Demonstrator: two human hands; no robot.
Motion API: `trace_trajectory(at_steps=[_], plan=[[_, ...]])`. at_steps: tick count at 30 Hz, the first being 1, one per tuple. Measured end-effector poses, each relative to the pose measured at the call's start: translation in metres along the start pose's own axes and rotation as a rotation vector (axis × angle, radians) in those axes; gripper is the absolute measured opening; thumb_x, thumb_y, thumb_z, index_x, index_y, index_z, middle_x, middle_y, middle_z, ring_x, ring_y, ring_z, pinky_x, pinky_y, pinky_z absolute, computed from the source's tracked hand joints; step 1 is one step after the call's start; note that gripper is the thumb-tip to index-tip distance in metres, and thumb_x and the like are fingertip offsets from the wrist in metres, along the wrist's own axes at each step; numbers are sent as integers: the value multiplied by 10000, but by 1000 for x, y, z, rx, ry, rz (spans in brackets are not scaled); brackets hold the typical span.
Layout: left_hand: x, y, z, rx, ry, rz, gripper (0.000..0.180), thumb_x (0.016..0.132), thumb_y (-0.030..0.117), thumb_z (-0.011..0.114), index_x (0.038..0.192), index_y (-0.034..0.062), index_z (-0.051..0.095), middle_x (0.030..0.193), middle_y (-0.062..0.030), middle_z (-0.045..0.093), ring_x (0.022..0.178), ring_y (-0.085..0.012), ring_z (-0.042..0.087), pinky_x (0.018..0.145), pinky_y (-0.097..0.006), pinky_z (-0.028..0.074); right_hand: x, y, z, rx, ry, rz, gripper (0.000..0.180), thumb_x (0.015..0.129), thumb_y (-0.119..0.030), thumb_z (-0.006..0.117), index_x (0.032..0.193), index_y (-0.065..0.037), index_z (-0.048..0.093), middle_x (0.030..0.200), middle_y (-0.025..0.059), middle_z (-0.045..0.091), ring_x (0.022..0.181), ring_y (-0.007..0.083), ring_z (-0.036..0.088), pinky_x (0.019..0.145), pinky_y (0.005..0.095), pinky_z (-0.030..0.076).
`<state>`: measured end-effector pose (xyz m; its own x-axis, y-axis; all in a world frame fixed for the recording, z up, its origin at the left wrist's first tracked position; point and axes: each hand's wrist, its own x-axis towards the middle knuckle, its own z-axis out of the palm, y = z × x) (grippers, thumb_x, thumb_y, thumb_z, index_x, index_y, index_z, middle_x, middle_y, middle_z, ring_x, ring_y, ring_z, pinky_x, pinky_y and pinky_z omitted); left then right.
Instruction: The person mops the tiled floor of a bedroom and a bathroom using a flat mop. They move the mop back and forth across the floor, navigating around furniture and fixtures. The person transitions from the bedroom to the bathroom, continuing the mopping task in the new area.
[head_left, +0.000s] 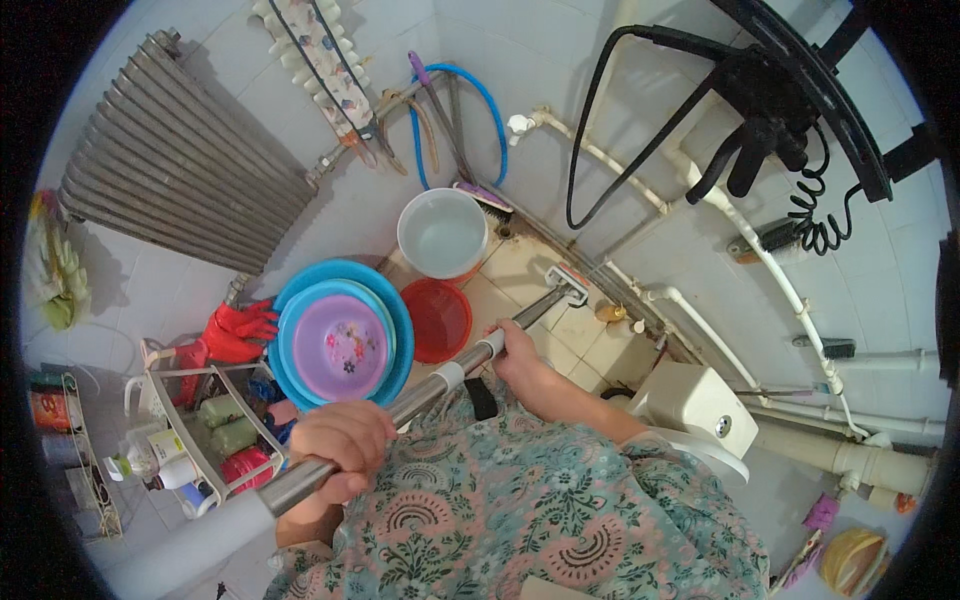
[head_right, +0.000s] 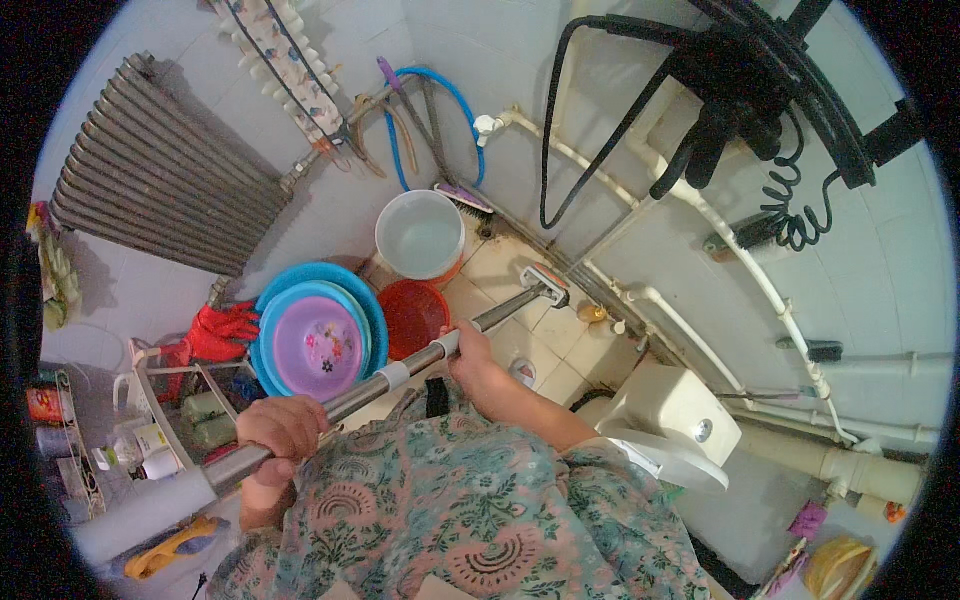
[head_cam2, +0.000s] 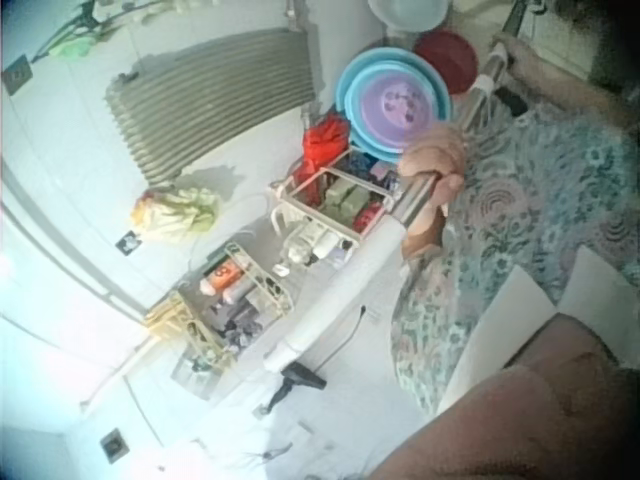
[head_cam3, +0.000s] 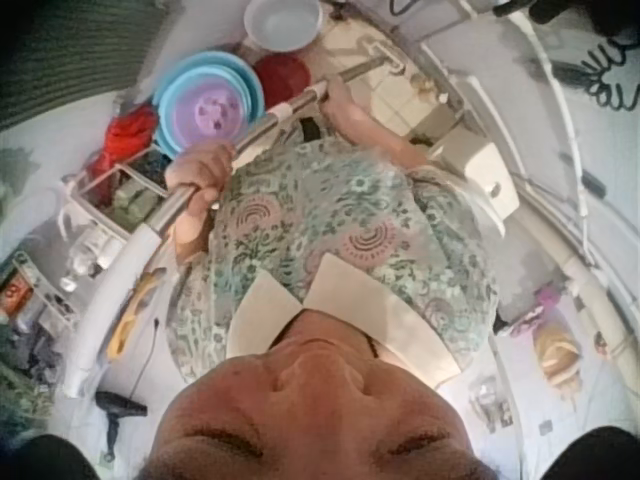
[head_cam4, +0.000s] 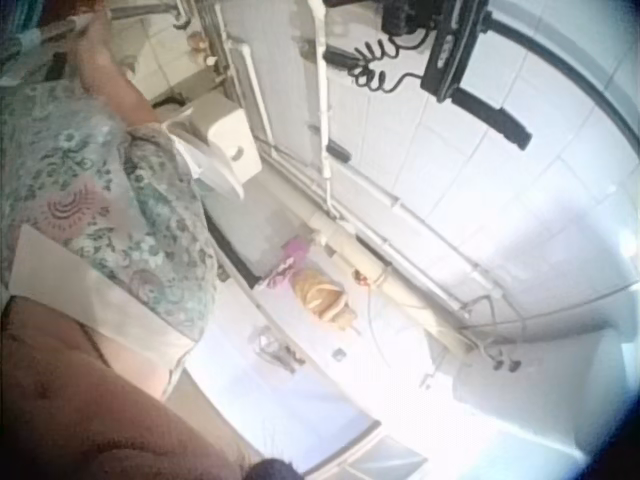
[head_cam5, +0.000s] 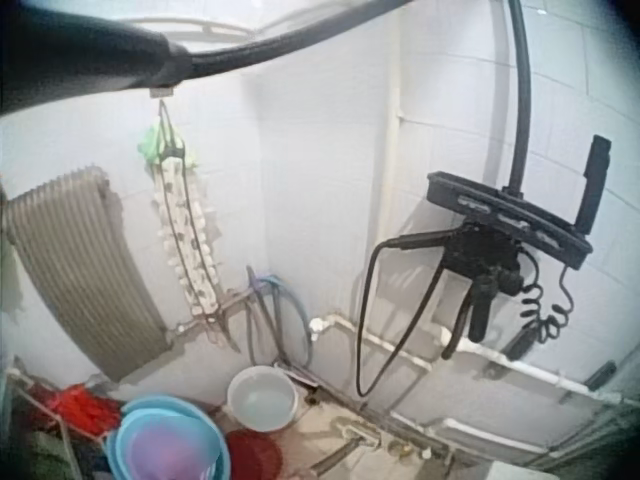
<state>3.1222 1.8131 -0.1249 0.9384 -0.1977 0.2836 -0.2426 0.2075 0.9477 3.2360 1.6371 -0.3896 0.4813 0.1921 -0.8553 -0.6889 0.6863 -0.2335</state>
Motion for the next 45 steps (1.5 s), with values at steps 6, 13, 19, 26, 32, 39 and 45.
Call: trace_trajectory(at_steps=[6, 13, 19, 26, 32, 39, 45], plan=[[2, -39, -2, 103, -116, -35, 231, 712, 139, 598, 538, 84, 456, 555, -38, 512, 573, -214, 536, 825, -443, 392, 28, 3, -10, -26, 90, 23, 118, 853, -126, 442, 887, -16, 418, 709, 103, 489, 641, 228, 513, 546, 368, 468], [4, -45, 0, 131, -131, -40, 226, 752, 140, 578, 568, 104, 451, 538, -2, 501, 569, -197, 558, 879, -456, 357, -18, 8, 15, 42, 104, 160, 169, 888, -192, 425, 920, -29, 395, 743, 111, 474, 612, 222, 489, 528, 368, 463], [18, -41, 0, 173, -143, -2, 187, 757, 146, 588, 616, 108, 472, 598, -5, 533, 626, -195, 570, 910, -448, 332, -23, 5, 13, 143, 55, 191, 158, 890, -181, 420, 914, -26, 402, 729, 107, 479, 614, 226, 492, 533, 363, 466], [43, -79, 19, 265, -96, 104, 143, 743, 187, 599, 709, 68, 527, 730, -71, 583, 744, -224, 561, 870, -412, 372, 16, -4, -2, 68, 67, 71, 162, 868, -169, 424, 894, -9, 420, 709, 128, 503, 611, 247, 509, 513, 375, 462], [59, -117, 18, -14, -275, 15, 189, 726, 166, 606, 648, 50, 479, 631, -54, 517, 620, -197, 520, 700, -326, 410, 45, -30, -16, 134, 91, -14, 115, 840, -119, 453, 896, -33, 403, 734, 113, 472, 607, 222, 489, 499, 352, 456], [89, -8, 34, -28, -129, 93, 326, 738, 261, 596, 540, 55, 438, 488, -40, 460, 437, -203, 463, 459, -338, 394, 98, -50, -48, 288, 175, -21, 133, 842, -133, 465, 918, -35, 417, 712, 97, 487, 590, 216, 502, 466, 354, 451], [65, 117, 38, -126, 123, 380, 309, 745, 256, 603, 564, 125, 390, 378, 34, 449, 299, -54, 416, 321, -174, 357, 111, -51, -62, 94, 202, 35, 134, 823, -189, 467, 828, -56, 477, 707, 75, 502, 600, 210, 497, 492, 355, 446]])
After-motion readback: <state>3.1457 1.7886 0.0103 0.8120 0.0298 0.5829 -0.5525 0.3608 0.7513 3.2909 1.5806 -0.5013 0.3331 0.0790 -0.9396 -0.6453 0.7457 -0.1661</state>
